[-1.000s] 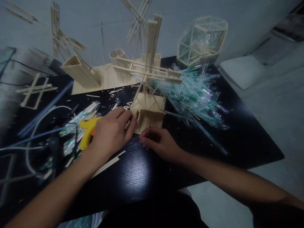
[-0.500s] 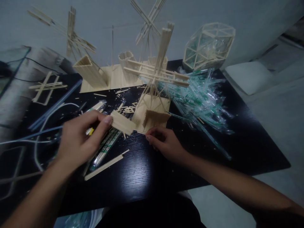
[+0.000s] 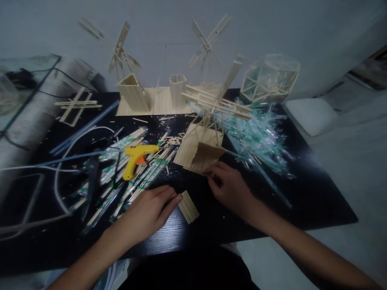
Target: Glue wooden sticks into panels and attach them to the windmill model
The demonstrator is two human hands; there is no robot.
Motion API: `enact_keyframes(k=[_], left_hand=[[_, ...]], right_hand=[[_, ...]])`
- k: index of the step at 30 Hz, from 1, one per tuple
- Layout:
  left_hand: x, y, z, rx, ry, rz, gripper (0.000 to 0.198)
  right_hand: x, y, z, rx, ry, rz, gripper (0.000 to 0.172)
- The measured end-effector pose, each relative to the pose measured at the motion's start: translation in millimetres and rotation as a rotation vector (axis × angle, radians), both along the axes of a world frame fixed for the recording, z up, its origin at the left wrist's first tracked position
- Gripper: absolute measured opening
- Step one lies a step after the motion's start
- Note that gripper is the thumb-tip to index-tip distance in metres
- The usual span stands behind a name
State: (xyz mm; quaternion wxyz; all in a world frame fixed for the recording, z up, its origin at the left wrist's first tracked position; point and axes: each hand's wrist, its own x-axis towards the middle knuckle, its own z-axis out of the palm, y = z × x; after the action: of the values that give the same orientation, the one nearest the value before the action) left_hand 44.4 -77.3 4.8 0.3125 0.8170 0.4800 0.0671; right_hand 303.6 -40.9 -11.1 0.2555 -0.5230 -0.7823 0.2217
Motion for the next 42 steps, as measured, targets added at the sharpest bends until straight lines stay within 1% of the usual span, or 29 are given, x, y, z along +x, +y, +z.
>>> enact_keyframes(k=[3,6,9,12,16,20,24,27,32,36,39,42], left_hand=[[6,2,-3.8,0.036,0.070,-0.004,0.043],[10,2,-5.5,0.070,0.103,-0.001,0.043],[9,1,-7.7,0.114,0.053,0.022,0.035],[8,0,-9.2,0.138,-0.014,0.041,0.028],[6,0,-6.5,0.168,-0.038,0.037,0.031],[-4,1,1.8,0.196,-0.082,0.134,0.033],[-26,-4,8.7,0.234,-0.119,0.249,0.036],[-43,-12,8.5,0.277,-0.127,0.332,0.038],[-60,-29,1.0,0.313,-0.134,0.416,0.033],[-62,-39,-5.7,0.339,-0.173,0.433,0.025],[-61,-43,-9.2,0.334,-0.161,0.454,0.025],[-59,-44,-11.4,0.322,-0.159,0.460,0.023]], right_hand=[[-1,-10,-4.0,-0.028,-0.080,0.002,0.023],[-1,-17,-8.0,-0.020,-0.117,-0.018,0.024],[-1,-21,-10.3,-0.010,-0.136,-0.028,0.024],[-3,-23,-9.8,-0.016,-0.171,-0.043,0.018],[-7,-22,-7.7,-0.051,-0.240,-0.047,0.009],[-10,-21,-8.8,-0.060,-0.369,-0.034,0.011],[-12,-24,-9.0,-0.046,-0.435,0.007,0.015],[-10,-26,-3.7,-0.032,-0.365,-0.004,0.016],[-6,-24,5.2,-0.080,-0.135,-0.066,0.015],[-3,-22,1.8,-0.055,-0.012,-0.044,0.009],[-2,-22,-1.0,-0.027,0.082,-0.050,0.012],[-2,-24,1.4,-0.029,0.176,-0.080,0.015]])
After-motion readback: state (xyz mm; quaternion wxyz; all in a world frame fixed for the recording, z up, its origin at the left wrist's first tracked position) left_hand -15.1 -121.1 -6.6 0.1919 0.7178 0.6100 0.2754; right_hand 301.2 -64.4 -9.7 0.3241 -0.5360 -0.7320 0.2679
